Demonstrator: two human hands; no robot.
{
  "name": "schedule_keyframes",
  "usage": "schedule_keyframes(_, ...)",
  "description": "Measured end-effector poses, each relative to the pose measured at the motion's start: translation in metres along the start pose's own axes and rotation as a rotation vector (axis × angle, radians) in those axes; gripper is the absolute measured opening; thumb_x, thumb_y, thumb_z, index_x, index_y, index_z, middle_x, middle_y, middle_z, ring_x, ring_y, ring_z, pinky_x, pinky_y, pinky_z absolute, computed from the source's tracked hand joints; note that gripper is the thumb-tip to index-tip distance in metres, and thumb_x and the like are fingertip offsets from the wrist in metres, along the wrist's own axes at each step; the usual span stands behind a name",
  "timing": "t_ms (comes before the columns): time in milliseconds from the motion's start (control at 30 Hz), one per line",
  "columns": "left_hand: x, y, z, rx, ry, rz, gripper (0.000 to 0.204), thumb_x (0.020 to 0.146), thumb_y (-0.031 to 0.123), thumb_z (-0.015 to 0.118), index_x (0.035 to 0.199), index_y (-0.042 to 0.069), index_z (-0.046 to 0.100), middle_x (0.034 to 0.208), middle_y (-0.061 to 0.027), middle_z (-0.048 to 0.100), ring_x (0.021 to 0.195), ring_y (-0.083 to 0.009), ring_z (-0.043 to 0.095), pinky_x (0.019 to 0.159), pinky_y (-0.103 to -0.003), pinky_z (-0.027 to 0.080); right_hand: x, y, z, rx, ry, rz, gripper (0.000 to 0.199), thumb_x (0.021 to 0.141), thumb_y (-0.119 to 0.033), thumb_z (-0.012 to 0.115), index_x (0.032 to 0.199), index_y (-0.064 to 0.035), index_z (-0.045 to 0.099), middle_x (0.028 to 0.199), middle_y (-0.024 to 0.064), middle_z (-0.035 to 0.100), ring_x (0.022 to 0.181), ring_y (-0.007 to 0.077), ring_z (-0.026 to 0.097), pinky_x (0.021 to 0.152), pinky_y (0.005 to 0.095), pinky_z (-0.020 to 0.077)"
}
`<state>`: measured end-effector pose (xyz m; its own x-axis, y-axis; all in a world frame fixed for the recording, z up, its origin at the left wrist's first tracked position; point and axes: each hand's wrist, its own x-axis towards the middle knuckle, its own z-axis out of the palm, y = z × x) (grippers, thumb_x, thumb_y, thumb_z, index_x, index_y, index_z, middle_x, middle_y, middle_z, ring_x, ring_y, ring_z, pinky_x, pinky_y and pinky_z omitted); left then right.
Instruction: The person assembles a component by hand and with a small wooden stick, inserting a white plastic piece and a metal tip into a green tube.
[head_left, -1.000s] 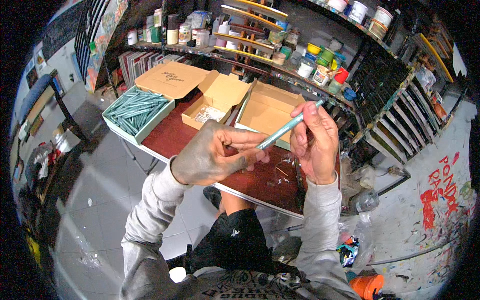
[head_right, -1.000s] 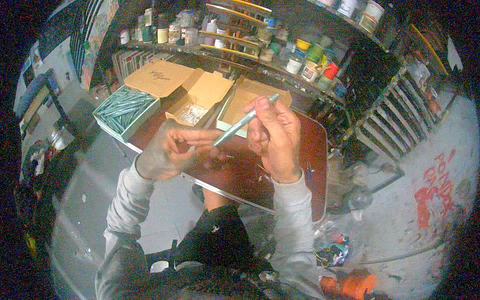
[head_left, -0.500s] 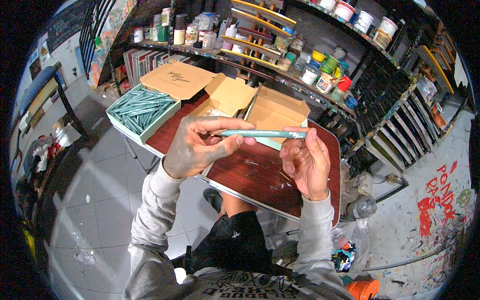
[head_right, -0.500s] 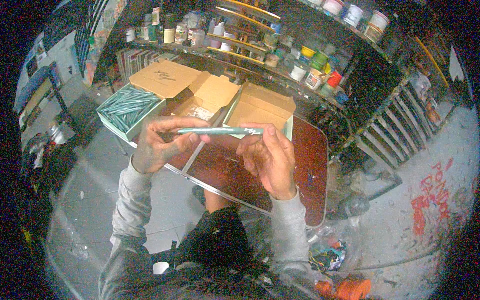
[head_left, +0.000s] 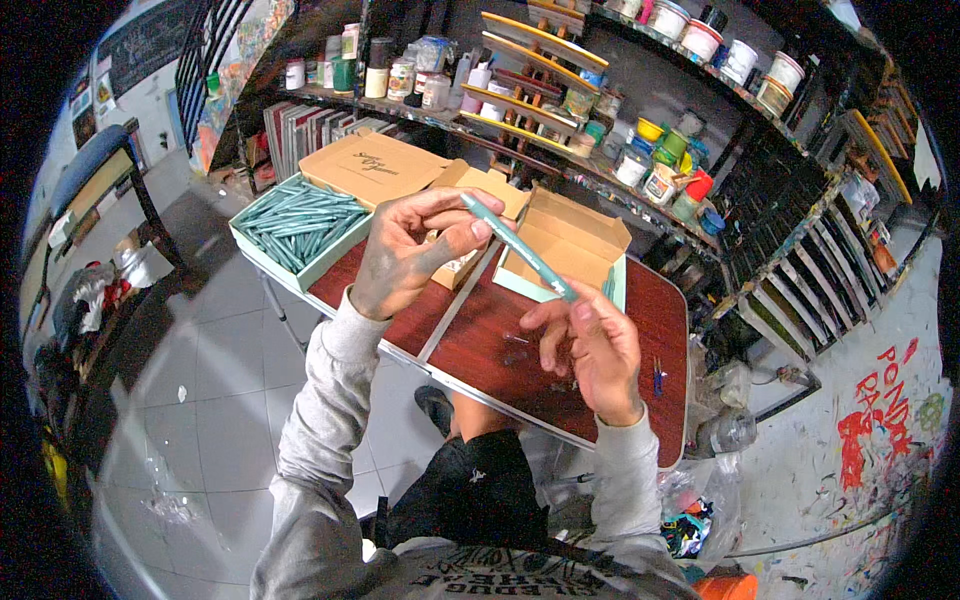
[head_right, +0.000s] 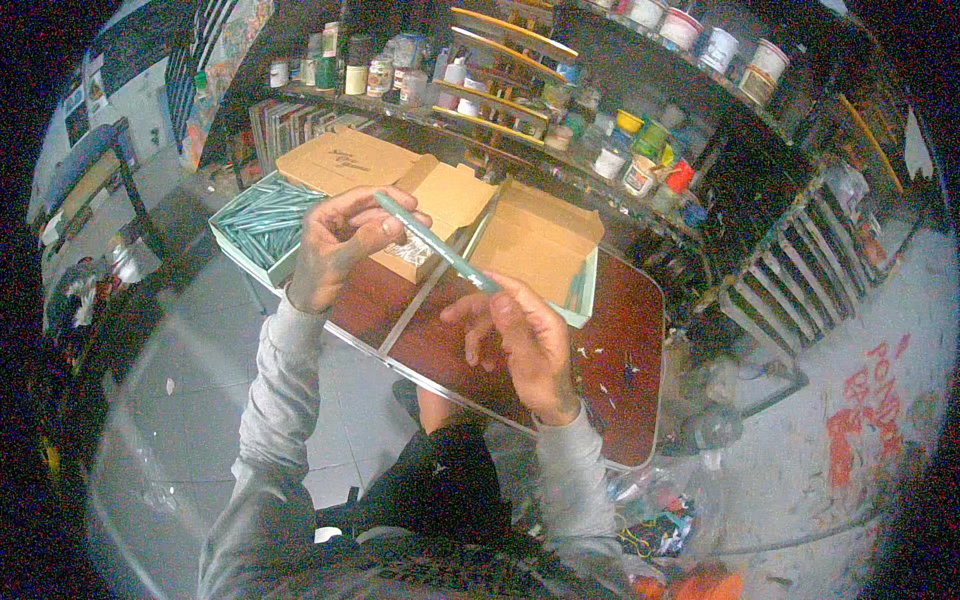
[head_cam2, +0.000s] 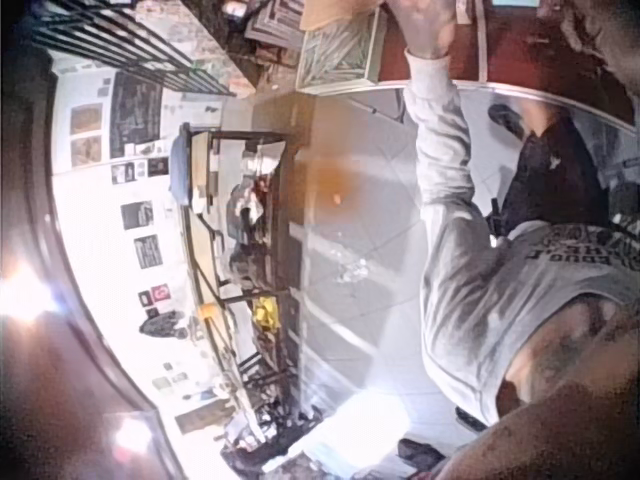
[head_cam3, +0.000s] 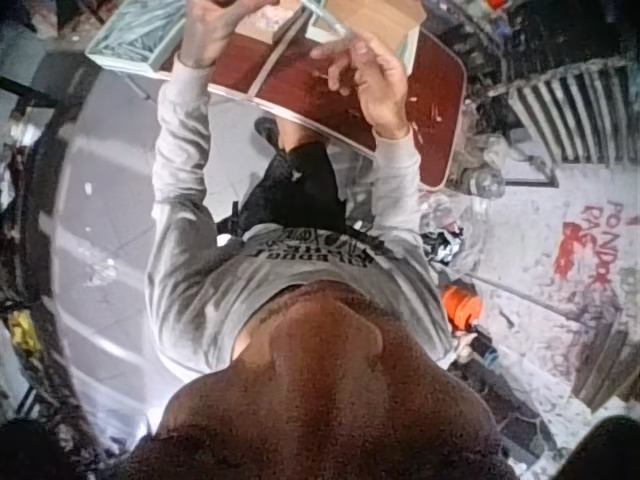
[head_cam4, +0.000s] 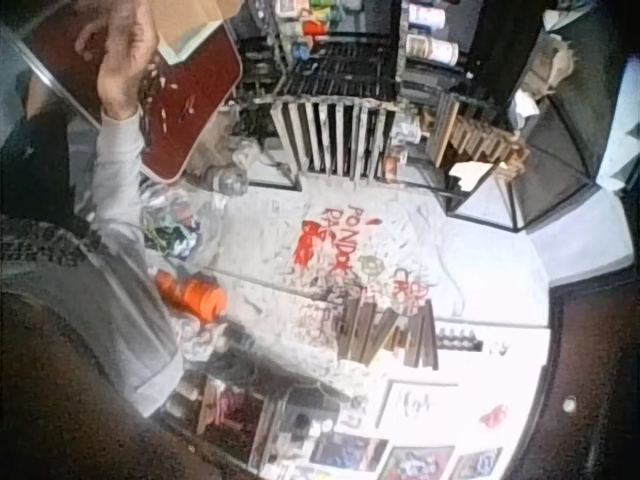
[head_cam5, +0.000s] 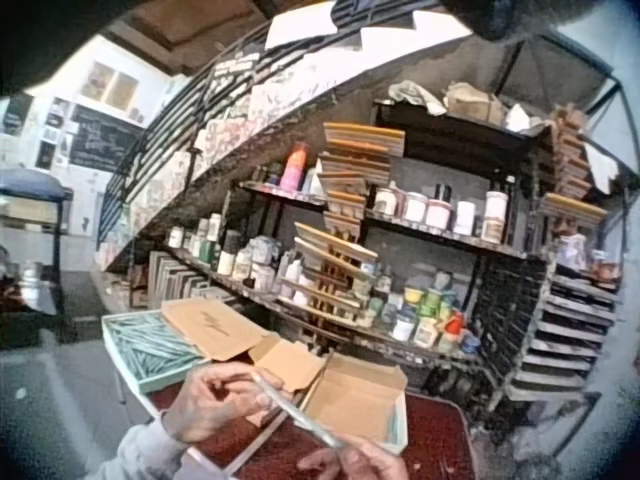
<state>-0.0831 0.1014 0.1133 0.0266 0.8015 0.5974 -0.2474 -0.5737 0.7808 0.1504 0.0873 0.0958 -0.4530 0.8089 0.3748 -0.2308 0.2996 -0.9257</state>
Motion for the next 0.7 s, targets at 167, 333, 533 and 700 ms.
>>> schedule_keyframes(167, 0.008, 0.014, 0.005, 0.052, -0.08, -0.066, 0.033, 0.092, 0.014, 0.065, 0.118, -0.006, 0.061, 0.103, -0.0147, 0.07, 0.097, -0.0167, 0.066, 0.088, -0.028, 0.052, -0.005, 0.011, 0.008, 0.048, -0.076, 0.108, 0.035, 0.103, -0.03, 0.042, 0.119, 0.0009, 0.051, 0.086, 0.0138, 0.065, 0.059, 0.0123, 0.056, 0.049, 0.0214, 0.0392)
schedule_keyframes(333, -0.01, -0.003, 0.027, -0.053, -0.083, -0.062, 0.035, 0.093, 0.015, 0.064, 0.123, -0.004, 0.06, 0.107, -0.0103, 0.071, 0.097, -0.0131, 0.064, 0.089, -0.027, 0.05, -0.011, 0.023, 0.021, 0.172, 0.041, 0.167, 0.031, 0.103, -0.03, 0.042, 0.11, -0.0016, 0.052, 0.071, 0.0078, 0.056, 0.055, 0.014, 0.05, 0.048, 0.024, 0.0373)
schedule_keyframes(533, -0.036, -0.02, 0.049, -0.067, -0.079, -0.173, 0.03, 0.095, 0.016, 0.062, 0.118, -0.003, 0.062, 0.097, -0.0078, 0.071, 0.087, -0.0096, 0.063, 0.076, -0.025, 0.051, -0.018, 0.04, 0.025, 0.456, 0.141, 0.26, 0.028, 0.103, -0.032, 0.042, 0.103, -0.006, 0.052, 0.063, 0.0052, 0.048, 0.05, 0.0132, 0.042, 0.046, 0.0254, 0.033)
schedule_keyframes(700, -0.044, -0.018, 0.056, -0.017, -0.045, -0.138, 0.027, 0.095, 0.018, 0.062, 0.11, -0.003, 0.066, 0.088, -0.0065, 0.071, 0.073, -0.0085, 0.063, 0.064, -0.023, 0.051, -0.027, 0.034, 0.032, 0.439, 0.092, 0.236, 0.03, 0.103, -0.036, 0.043, 0.099, -0.0074, 0.052, 0.06, 0.0009, 0.041, 0.047, 0.0106, 0.034, 0.045, 0.0257, 0.0279)
